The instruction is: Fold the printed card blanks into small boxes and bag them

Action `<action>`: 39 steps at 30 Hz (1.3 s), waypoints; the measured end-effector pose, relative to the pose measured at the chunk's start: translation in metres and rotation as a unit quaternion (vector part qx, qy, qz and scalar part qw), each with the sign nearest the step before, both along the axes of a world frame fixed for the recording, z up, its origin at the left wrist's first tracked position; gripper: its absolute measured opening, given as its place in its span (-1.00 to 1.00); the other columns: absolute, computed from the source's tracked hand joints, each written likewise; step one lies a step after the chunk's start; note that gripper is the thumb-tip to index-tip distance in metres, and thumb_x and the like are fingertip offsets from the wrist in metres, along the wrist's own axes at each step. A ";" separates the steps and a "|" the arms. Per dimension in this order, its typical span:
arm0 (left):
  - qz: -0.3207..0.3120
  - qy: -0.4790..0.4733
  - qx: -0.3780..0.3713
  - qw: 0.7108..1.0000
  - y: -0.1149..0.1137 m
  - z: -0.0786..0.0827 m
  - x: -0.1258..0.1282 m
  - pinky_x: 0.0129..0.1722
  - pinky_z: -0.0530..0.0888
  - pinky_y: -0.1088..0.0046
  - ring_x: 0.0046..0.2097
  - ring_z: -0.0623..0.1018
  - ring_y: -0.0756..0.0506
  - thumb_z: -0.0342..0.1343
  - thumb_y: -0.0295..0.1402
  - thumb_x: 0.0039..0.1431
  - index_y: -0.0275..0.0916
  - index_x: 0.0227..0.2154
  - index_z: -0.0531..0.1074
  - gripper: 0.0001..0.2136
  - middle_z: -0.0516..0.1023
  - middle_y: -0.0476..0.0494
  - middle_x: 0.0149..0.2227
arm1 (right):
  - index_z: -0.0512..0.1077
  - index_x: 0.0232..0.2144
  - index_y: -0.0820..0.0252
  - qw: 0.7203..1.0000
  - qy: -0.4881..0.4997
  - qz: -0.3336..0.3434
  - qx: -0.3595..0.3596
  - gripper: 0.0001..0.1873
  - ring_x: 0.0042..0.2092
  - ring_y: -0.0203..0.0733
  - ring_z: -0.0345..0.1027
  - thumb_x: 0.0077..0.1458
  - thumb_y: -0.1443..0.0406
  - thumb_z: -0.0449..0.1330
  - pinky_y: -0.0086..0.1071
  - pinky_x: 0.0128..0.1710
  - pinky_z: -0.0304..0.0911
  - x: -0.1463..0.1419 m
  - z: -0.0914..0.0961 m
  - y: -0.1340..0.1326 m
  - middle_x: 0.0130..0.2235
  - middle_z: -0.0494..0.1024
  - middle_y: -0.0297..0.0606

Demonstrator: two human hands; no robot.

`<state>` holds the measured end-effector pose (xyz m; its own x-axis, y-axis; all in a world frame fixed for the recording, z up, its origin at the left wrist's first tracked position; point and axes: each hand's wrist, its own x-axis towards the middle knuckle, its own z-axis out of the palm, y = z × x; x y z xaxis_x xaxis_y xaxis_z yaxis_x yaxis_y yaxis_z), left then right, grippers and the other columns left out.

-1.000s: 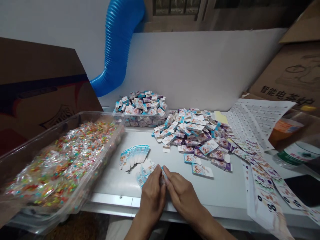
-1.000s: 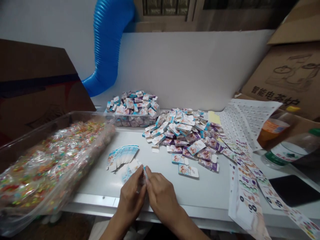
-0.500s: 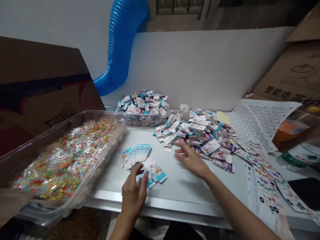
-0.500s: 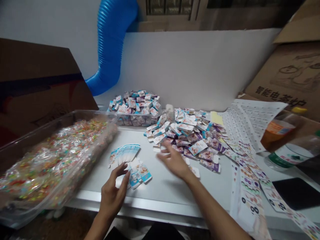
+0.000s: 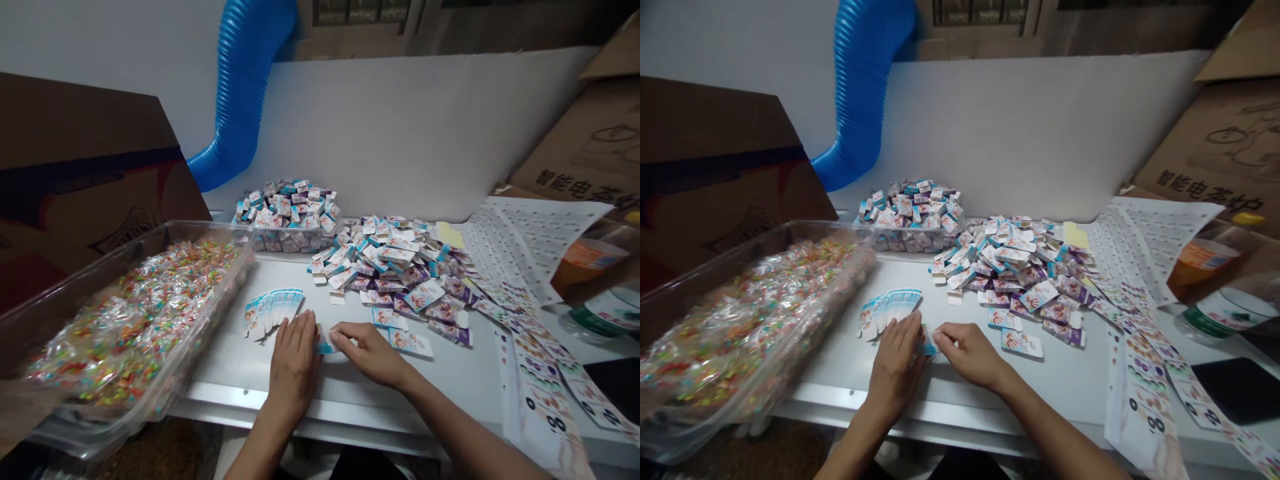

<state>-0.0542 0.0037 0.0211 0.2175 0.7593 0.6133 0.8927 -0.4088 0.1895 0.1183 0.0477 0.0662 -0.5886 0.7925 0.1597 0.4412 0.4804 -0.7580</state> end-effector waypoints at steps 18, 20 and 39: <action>-0.061 0.013 -0.098 0.993 -0.005 0.000 0.011 0.08 0.29 0.01 0.09 0.34 -0.24 -0.06 -0.63 -0.13 -0.37 0.07 0.12 -0.42 0.34 -0.37 0.05 | 0.39 -0.49 0.24 0.985 0.017 -0.010 -0.172 -0.91 -0.53 -0.38 0.09 -0.09 0.31 0.15 -0.51 -0.54 -0.02 0.008 -0.006 0.010 -0.61 0.25 -0.47; -0.089 -0.005 -0.117 0.989 -0.005 0.003 0.008 0.12 0.22 -0.02 0.15 0.28 -0.22 -0.07 -0.63 -0.13 -0.34 0.09 0.10 -0.40 0.31 -0.36 0.09 | 0.35 -0.46 0.24 0.959 0.085 0.008 -0.269 -0.87 -0.53 -0.38 0.12 -0.10 0.27 0.17 -0.51 -0.52 0.03 0.010 -0.010 0.010 -0.60 0.27 -0.48; -0.090 0.037 -0.062 0.993 -0.005 0.015 0.018 0.10 0.23 0.00 -0.16 0.49 -0.13 -0.13 -0.63 0.00 -0.26 -0.14 0.27 -0.66 0.50 -0.19 -0.21 | 0.45 -0.47 0.24 0.990 0.002 -0.001 -0.139 -0.85 -0.44 -0.33 0.25 -0.15 0.43 0.10 -0.53 -0.47 0.13 0.006 -0.016 0.008 -0.52 0.45 -0.40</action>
<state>-0.0364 -0.0013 0.0360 0.3972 0.7727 0.4951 0.8210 -0.5403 0.1846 0.1241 0.0555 0.0498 -0.5869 0.8071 -0.0635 0.4388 0.2513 -0.8627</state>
